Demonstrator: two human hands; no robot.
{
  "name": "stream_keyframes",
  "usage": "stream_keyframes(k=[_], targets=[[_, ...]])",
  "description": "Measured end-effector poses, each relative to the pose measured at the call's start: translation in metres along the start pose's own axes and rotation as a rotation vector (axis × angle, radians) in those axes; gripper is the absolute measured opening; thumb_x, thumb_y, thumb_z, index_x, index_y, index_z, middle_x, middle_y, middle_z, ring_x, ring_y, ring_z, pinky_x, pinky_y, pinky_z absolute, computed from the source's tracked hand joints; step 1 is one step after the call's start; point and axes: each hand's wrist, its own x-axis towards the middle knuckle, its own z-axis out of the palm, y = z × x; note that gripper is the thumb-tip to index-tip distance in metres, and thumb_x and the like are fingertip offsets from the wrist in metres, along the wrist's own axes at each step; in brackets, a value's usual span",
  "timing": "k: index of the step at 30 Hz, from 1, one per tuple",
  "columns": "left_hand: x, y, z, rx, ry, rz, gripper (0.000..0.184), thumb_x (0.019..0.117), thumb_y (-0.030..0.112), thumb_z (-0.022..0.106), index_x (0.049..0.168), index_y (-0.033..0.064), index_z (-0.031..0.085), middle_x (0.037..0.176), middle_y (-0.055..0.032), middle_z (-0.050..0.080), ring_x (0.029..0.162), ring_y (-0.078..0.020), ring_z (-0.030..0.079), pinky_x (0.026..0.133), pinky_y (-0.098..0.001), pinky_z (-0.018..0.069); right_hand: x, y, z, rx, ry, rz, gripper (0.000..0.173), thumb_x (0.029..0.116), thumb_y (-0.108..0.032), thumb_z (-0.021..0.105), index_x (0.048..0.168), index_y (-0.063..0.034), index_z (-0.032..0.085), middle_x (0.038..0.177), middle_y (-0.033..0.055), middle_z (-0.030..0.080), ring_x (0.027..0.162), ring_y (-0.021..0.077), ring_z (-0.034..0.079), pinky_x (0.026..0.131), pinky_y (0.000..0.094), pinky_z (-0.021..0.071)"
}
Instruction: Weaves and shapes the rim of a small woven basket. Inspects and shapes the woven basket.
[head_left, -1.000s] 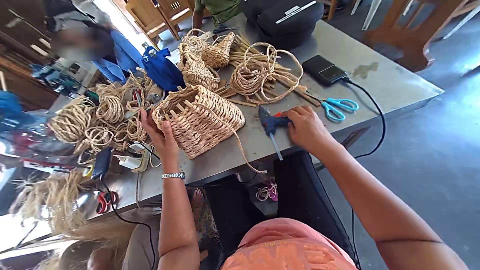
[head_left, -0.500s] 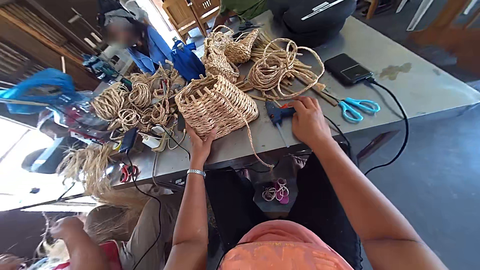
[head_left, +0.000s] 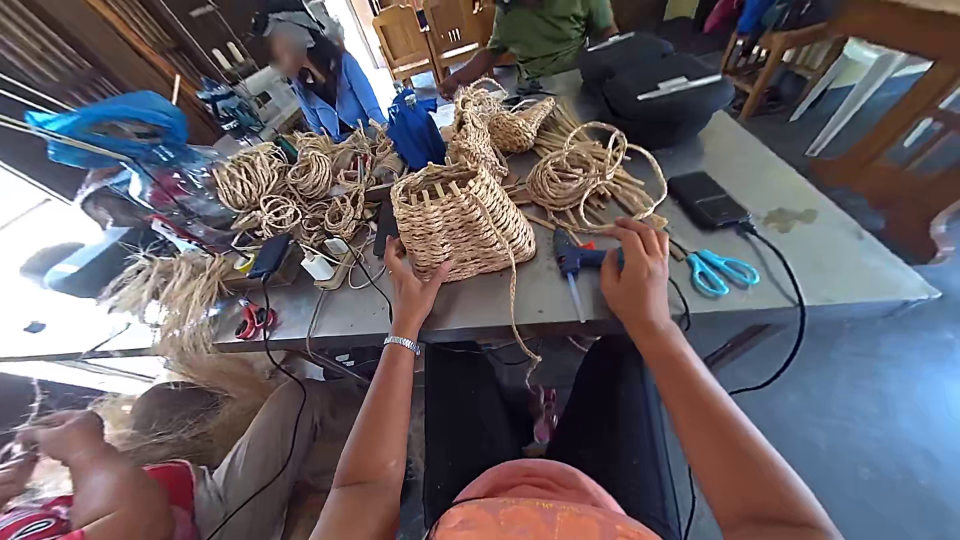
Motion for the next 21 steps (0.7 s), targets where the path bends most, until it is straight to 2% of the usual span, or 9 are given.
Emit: stream_keyframes(k=[2,4,6,8,11,14,15,18,21], targets=[[0.000,0.004,0.001,0.034,0.080,0.116,0.098,0.0849,0.053,0.078,0.152,-0.0014,0.030,0.158,-0.0251,0.033,0.141,-0.0350,0.042,0.111,-0.0513,0.0429,0.022,-0.022,0.003,0.078,0.011,-0.033,0.033,0.1023,-0.012,0.051,0.130,0.0030,0.062,0.138,0.0234,0.059,0.130,0.0400,0.054,0.110,0.0557,0.0442],[-0.007,0.008,0.002,0.077,0.165,0.192,0.086,0.0877,0.050,0.076,0.142,-0.0060,0.040,0.144,-0.0309,0.044,0.123,-0.0364,0.053,0.099,-0.0491,0.0490,0.051,-0.046,0.019,0.180,-0.079,-0.050,0.042,0.1072,-0.019,0.046,0.142,0.0035,0.051,0.142,0.0245,0.056,0.134,0.0373,0.053,0.113,0.0521,0.0440],[-0.018,0.013,0.005,0.081,0.185,0.224,0.075,0.0923,0.044,0.073,0.138,-0.0078,0.043,0.136,-0.0302,0.049,0.110,-0.0309,0.057,0.088,-0.0418,0.0518,0.081,-0.059,0.049,0.317,-0.210,-0.015,0.050,0.1108,-0.028,0.038,0.151,0.0021,0.042,0.150,0.0249,0.049,0.140,0.0362,0.049,0.116,0.0504,0.0414],[-0.025,0.020,0.008,0.051,0.140,0.195,0.071,0.0966,0.041,0.067,0.142,-0.0067,0.041,0.142,-0.0289,0.047,0.113,-0.0292,0.057,0.087,-0.0390,0.0527,0.111,-0.056,0.085,0.456,-0.374,0.125,0.057,0.1118,-0.038,0.031,0.153,-0.0001,0.043,0.151,0.0243,0.049,0.142,0.0350,0.048,0.118,0.0522,0.0377],[-0.023,0.021,0.009,0.000,0.062,0.043,0.074,0.1007,0.048,0.058,0.154,0.0017,0.036,0.155,-0.0242,0.038,0.127,-0.0301,0.054,0.096,-0.0427,0.0532,0.132,-0.054,0.107,0.498,-0.583,0.297,0.067,0.1115,-0.050,0.021,0.143,-0.0027,0.057,0.138,0.0230,0.062,0.131,0.0346,0.058,0.112,0.0597,0.0402],[-0.005,0.015,0.003,-0.084,-0.012,-0.130,0.078,0.1012,0.056,0.051,0.160,0.0098,0.030,0.161,-0.0203,0.033,0.139,-0.0315,0.047,0.106,-0.0488,0.0489,0.126,-0.064,0.090,0.397,-0.610,0.215,0.055,0.1115,-0.044,0.033,0.132,-0.0057,0.066,0.130,0.0194,0.066,0.125,0.0325,0.062,0.109,0.0576,0.0441],[0.004,0.013,0.001,-0.139,-0.040,-0.173,0.078,0.1015,0.059,0.047,0.161,0.0119,0.029,0.162,-0.0181,0.033,0.141,-0.0294,0.045,0.107,-0.0491,0.0482,0.118,-0.068,0.080,0.369,-0.597,0.174,0.052,0.1109,-0.044,0.037,0.133,-0.0075,0.066,0.132,0.0184,0.066,0.125,0.0326,0.062,0.108,0.0568,0.0453],[0.033,0.009,-0.007,-0.355,-0.185,-0.219,0.080,0.1034,0.068,0.027,0.164,0.0159,0.024,0.167,-0.0074,0.029,0.150,-0.0204,0.035,0.119,-0.0490,0.0378,0.084,-0.076,0.065,0.317,-0.592,0.076,0.051,0.1065,-0.039,0.052,0.143,-0.0040,0.057,0.136,0.0235,0.059,0.119,0.0374,0.062,0.099,0.0560,0.0532],[0.052,0.009,-0.002,-0.551,-0.337,-0.222,0.082,0.1016,0.072,0.016,0.164,0.0193,0.025,0.168,-0.0002,0.029,0.152,-0.0161,0.031,0.122,-0.0472,0.0316,0.051,-0.086,0.061,0.321,-0.516,0.055,0.057,0.0984,-0.040,0.067,0.139,-0.0013,0.055,0.127,0.0224,0.061,0.106,0.0329,0.065,0.087,0.0492,0.0579]])
